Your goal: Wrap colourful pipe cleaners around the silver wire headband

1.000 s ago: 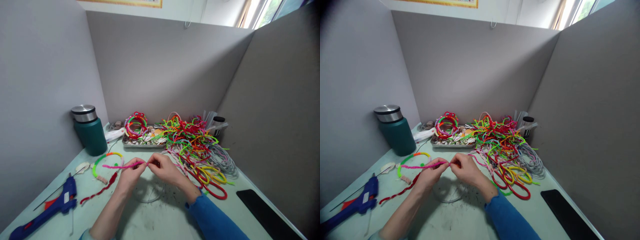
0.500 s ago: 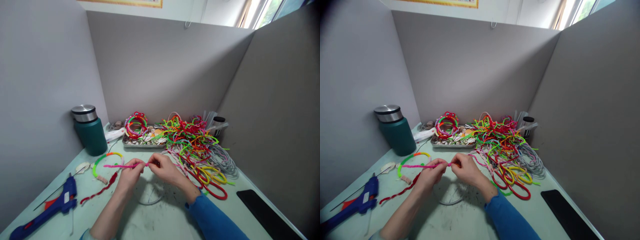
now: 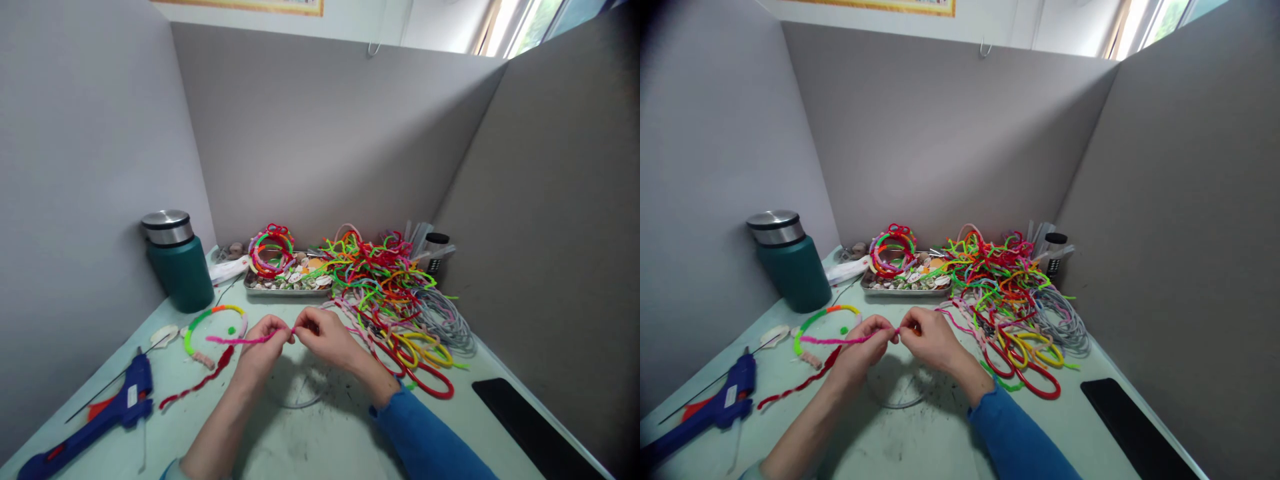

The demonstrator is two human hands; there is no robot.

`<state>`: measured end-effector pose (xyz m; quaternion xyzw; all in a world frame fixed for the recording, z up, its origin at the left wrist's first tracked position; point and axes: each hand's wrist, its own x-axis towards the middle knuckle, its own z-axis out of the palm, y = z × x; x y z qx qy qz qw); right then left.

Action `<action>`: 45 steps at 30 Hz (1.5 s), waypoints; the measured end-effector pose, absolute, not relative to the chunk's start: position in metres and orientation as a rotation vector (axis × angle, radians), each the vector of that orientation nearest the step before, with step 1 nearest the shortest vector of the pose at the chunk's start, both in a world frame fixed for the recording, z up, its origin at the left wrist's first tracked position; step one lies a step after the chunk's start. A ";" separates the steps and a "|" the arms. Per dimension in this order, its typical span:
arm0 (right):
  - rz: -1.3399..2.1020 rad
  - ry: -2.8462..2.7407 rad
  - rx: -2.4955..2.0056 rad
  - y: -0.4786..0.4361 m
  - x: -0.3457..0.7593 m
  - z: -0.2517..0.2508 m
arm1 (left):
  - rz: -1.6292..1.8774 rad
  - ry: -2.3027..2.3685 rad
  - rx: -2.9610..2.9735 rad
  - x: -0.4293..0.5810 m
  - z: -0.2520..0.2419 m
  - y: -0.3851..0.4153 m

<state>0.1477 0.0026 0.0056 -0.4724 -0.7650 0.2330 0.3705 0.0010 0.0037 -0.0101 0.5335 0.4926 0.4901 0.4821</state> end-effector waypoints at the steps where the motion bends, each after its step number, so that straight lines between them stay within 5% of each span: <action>1: 0.601 -1.961 -1.212 0.003 0.148 0.006 | 1.187 1.166 1.292 0.001 -0.010 0.004; 36: 0.645 -1.926 -1.173 0.003 0.146 0.003 | 1.120 1.053 1.175 0.002 -0.007 0.006; 45: 0.589 -1.879 -1.305 0.007 0.149 0.003 | 1.192 1.356 1.364 0.002 -0.014 0.005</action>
